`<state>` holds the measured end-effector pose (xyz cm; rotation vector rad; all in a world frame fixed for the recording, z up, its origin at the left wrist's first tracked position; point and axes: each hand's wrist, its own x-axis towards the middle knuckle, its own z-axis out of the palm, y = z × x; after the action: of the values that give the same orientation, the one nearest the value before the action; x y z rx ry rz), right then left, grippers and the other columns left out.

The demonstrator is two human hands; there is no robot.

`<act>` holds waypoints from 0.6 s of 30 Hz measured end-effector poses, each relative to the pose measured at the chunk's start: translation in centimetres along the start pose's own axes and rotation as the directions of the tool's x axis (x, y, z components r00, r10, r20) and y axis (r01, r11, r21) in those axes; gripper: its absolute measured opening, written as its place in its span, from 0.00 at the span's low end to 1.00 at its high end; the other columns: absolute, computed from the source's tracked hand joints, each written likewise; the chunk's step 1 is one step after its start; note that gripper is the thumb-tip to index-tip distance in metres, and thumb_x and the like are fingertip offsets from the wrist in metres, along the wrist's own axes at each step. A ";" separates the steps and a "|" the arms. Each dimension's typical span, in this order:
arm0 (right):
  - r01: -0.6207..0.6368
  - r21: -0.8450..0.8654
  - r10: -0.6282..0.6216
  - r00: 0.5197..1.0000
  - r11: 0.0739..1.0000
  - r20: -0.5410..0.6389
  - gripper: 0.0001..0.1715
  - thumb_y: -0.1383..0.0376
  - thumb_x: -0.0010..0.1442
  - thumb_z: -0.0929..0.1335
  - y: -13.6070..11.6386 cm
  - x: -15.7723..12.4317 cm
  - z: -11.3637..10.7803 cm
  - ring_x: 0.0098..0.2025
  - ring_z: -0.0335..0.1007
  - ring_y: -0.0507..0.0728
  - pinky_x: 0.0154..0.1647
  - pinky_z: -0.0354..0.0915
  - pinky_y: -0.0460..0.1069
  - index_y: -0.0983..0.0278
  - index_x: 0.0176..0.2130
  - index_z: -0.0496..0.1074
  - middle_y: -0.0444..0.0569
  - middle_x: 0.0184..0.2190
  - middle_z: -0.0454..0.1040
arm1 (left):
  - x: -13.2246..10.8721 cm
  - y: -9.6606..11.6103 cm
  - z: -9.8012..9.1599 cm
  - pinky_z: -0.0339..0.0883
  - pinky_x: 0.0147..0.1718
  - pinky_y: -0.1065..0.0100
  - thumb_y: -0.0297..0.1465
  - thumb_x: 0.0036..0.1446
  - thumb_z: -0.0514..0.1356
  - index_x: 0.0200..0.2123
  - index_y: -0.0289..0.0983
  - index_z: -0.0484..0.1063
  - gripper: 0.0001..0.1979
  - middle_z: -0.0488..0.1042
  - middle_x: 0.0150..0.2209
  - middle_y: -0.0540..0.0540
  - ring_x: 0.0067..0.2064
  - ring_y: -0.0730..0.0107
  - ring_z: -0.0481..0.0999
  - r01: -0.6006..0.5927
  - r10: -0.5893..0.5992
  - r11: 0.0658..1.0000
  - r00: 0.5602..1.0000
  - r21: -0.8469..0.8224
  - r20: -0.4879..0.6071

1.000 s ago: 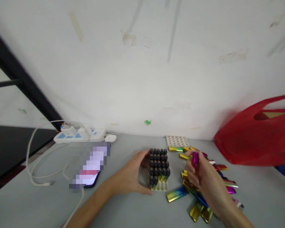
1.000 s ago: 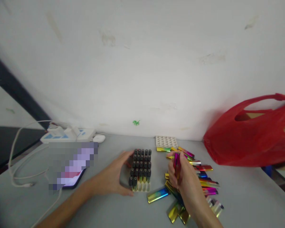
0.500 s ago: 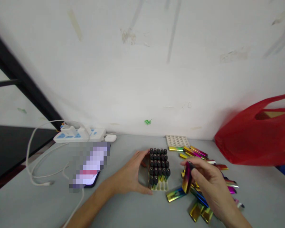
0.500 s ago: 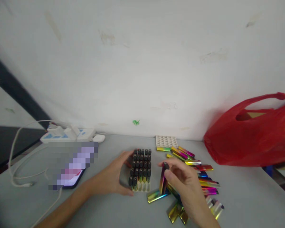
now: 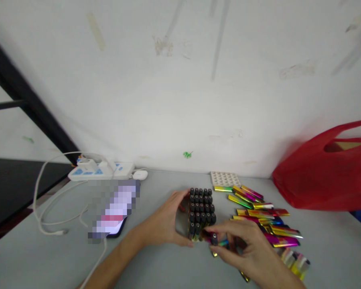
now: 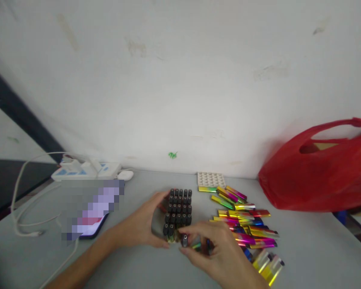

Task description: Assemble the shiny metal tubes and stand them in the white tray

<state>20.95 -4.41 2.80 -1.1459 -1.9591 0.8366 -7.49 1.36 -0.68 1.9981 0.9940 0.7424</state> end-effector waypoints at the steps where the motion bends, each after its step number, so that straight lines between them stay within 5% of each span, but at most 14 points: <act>1: 0.007 -0.015 -0.007 1.000 1.000 0.010 0.16 0.52 0.63 0.80 0.2 0.0 0.1 0.27 0.72 0.56 0.30 0.65 0.49 0.50 0.50 0.89 0.46 0.27 0.82 | 0.0 0.0 0.0 0.67 0.67 0.42 0.44 0.36 0.87 0.78 0.43 0.55 0.70 0.65 0.70 0.32 0.66 0.34 0.70 -0.001 0.001 1.000 1.000 -0.003 -0.001; 18: -0.084 0.088 0.075 0.991 0.993 0.110 0.19 0.51 0.72 0.74 0.3 0.2 0.9 0.27 0.71 0.54 0.30 0.63 0.48 0.54 0.58 0.82 0.42 0.30 0.82 | -0.1 -0.3 0.2 0.66 0.68 0.40 0.43 0.39 0.86 0.78 0.43 0.52 0.69 0.64 0.72 0.32 0.68 0.33 0.68 -0.009 0.009 0.999 1.000 0.032 0.002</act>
<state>20.27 -4.30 2.12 -1.1523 -1.9490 1.0386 -7.52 1.33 -0.99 2.0316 1.0017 0.7333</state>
